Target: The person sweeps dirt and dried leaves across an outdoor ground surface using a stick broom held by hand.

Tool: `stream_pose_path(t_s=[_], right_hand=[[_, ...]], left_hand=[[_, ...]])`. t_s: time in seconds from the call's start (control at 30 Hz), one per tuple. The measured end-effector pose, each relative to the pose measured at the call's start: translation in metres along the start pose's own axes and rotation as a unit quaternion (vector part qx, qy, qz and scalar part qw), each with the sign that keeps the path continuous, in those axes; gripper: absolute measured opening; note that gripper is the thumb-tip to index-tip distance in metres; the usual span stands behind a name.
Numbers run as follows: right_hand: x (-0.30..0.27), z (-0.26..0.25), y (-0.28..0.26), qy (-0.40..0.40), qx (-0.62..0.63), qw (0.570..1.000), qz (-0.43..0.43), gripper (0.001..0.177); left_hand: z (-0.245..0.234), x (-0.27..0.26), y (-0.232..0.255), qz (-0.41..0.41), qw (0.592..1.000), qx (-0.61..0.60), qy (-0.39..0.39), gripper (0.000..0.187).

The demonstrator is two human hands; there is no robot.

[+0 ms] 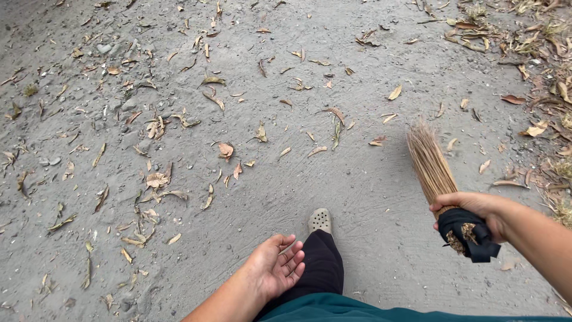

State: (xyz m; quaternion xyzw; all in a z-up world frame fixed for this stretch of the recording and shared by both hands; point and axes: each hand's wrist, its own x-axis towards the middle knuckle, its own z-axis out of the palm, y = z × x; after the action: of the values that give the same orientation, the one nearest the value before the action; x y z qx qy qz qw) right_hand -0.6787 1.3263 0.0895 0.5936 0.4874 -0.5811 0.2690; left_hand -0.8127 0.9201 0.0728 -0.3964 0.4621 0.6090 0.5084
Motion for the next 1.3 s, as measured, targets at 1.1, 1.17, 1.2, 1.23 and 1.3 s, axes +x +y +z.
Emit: stream_pose_path(t_s=[1.1, 1.17, 1.2, 1.23, 1.3], right_hand=[[0.099, -0.275, -0.099, 0.011, 0.307, 0.951, -0.043, 0.04], [0.1, -0.281, -0.101, -0.001, 0.317, 0.947, -0.046, 0.041], [0.1, -0.284, -0.101, -0.004, 0.324, 0.945, -0.046, 0.042], [0.099, -0.289, -0.101, -0.006, 0.329, 0.943, -0.047, 0.043], [0.1, -0.29, -0.092, -0.01, 0.344, 0.938, -0.043, 0.044]], left_hand=[[0.4, 0.093, 0.164, 0.084, 0.983, 0.158, -0.038, 0.023], [0.423, 0.104, 0.16, 0.078, 0.979, 0.182, -0.046, 0.026], [0.436, 0.11, 0.157, 0.076, 0.976, 0.195, -0.054, 0.028], [0.448, 0.115, 0.154, 0.074, 0.973, 0.208, -0.063, 0.031], [0.471, 0.123, 0.149, 0.077, 0.966, 0.24, -0.063, 0.029]])
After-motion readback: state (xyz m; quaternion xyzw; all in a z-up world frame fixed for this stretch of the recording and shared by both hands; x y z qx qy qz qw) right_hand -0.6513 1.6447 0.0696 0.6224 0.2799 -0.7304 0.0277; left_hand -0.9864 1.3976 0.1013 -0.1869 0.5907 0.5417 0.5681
